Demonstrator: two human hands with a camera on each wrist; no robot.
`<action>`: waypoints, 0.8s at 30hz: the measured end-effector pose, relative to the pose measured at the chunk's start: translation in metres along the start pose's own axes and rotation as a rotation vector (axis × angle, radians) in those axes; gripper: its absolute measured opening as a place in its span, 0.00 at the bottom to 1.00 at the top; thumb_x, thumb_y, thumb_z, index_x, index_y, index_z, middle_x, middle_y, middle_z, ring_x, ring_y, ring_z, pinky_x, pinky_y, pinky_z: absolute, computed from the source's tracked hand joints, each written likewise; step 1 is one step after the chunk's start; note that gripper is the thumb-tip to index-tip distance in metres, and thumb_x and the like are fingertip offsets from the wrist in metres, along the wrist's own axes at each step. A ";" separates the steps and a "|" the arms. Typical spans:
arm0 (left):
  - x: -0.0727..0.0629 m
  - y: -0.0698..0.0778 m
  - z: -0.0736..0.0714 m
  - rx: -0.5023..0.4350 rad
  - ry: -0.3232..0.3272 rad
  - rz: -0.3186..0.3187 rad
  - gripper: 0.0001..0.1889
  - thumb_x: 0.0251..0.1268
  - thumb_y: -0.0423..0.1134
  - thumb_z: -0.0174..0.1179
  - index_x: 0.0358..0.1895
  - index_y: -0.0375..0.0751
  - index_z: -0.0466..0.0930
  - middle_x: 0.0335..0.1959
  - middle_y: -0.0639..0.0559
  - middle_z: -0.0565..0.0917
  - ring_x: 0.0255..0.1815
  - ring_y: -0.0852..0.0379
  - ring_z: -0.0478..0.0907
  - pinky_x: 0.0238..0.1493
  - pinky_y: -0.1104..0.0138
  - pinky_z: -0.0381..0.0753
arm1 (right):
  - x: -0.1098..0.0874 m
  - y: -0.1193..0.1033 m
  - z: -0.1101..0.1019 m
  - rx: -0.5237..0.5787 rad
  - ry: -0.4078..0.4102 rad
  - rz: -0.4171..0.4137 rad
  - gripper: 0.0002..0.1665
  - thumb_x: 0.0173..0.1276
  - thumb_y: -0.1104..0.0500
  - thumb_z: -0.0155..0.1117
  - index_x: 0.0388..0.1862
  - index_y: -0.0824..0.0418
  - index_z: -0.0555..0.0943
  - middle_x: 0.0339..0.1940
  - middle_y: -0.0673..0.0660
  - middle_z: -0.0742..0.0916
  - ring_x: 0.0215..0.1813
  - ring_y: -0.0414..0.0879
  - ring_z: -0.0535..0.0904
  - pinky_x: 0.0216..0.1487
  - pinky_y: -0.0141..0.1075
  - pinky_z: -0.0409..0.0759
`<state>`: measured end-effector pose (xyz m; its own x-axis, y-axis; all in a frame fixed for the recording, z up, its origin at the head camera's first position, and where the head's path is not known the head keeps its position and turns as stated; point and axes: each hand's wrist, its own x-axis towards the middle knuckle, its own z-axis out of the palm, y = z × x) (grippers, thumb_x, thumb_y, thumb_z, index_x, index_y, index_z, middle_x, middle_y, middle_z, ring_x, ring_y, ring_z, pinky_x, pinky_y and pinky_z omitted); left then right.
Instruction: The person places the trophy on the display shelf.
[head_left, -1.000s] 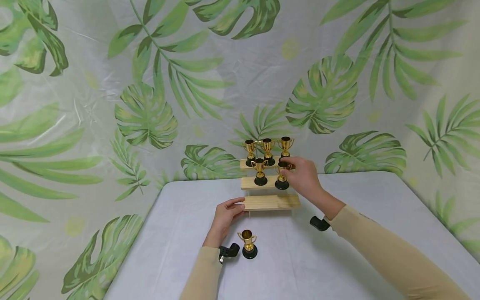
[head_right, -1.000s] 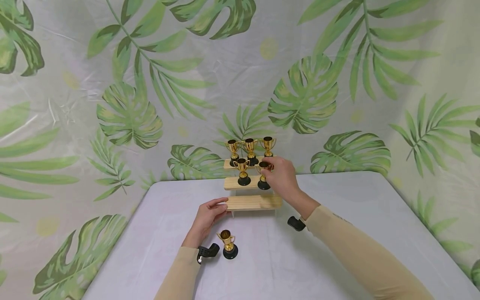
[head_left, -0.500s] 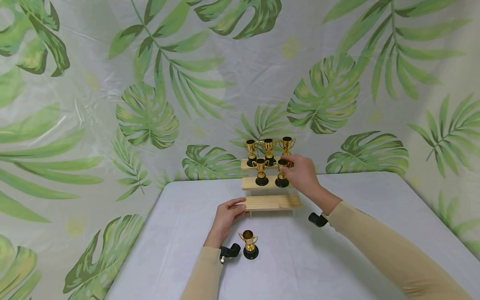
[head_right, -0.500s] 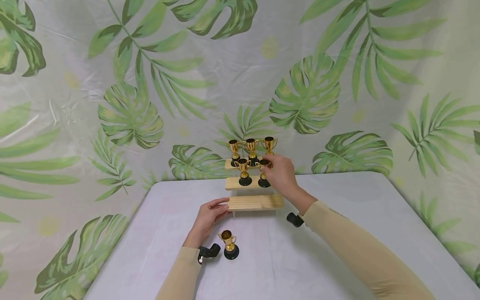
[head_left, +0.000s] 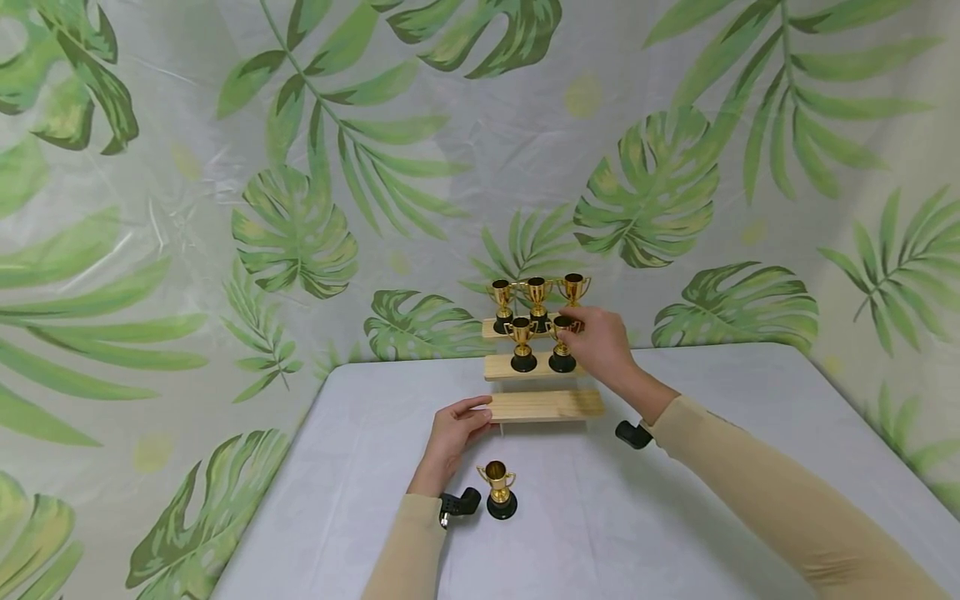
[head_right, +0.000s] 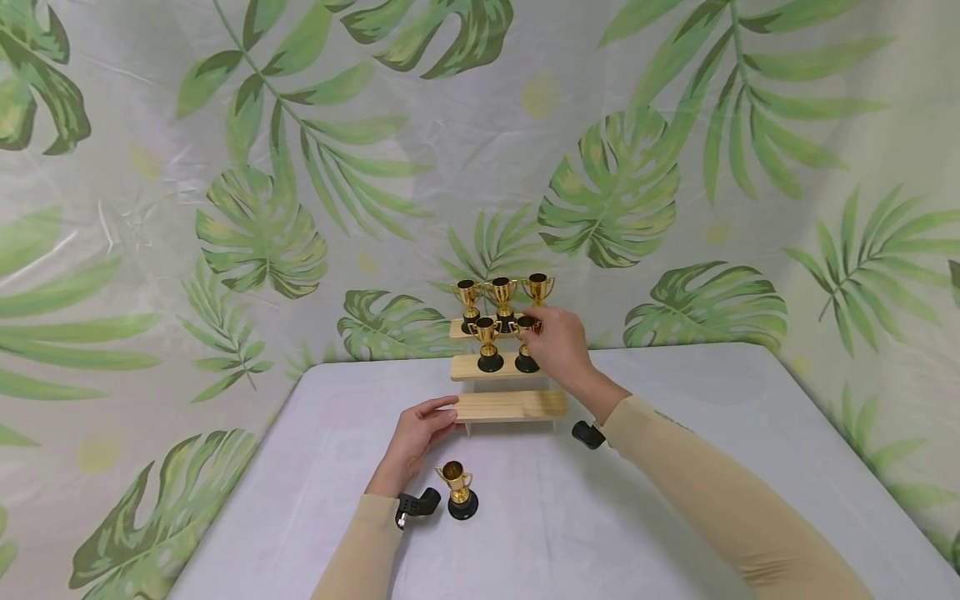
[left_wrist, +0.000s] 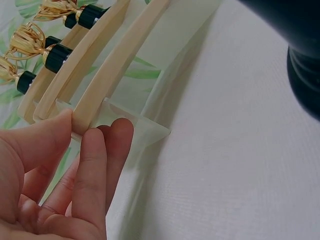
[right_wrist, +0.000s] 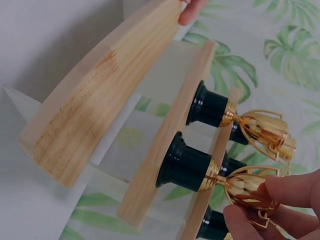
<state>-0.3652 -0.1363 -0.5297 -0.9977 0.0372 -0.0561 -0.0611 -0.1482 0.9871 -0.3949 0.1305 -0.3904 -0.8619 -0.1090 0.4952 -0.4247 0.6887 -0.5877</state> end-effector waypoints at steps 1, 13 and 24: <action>0.000 0.000 0.000 -0.002 -0.002 0.002 0.18 0.64 0.28 0.67 0.57 0.32 0.84 0.45 0.38 0.87 0.45 0.51 0.86 0.54 0.59 0.84 | 0.000 0.000 0.000 0.000 -0.004 0.001 0.23 0.67 0.62 0.72 0.61 0.62 0.83 0.36 0.58 0.89 0.17 0.44 0.75 0.18 0.38 0.70; 0.000 0.000 -0.001 -0.003 -0.008 0.008 0.17 0.64 0.28 0.67 0.57 0.33 0.84 0.45 0.39 0.87 0.45 0.49 0.87 0.52 0.61 0.85 | 0.003 0.000 0.004 -0.005 -0.013 -0.002 0.24 0.68 0.61 0.71 0.62 0.62 0.82 0.28 0.59 0.88 0.11 0.45 0.65 0.14 0.36 0.63; 0.002 -0.002 -0.002 -0.013 -0.004 0.003 0.17 0.64 0.28 0.68 0.56 0.35 0.85 0.45 0.40 0.87 0.46 0.50 0.86 0.51 0.61 0.85 | 0.003 0.003 0.005 -0.018 -0.004 -0.033 0.24 0.68 0.61 0.71 0.62 0.62 0.82 0.45 0.62 0.89 0.12 0.45 0.66 0.15 0.37 0.65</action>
<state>-0.3669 -0.1375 -0.5324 -0.9978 0.0405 -0.0524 -0.0583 -0.1614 0.9852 -0.3999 0.1283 -0.3940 -0.8488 -0.1347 0.5112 -0.4477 0.6975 -0.5595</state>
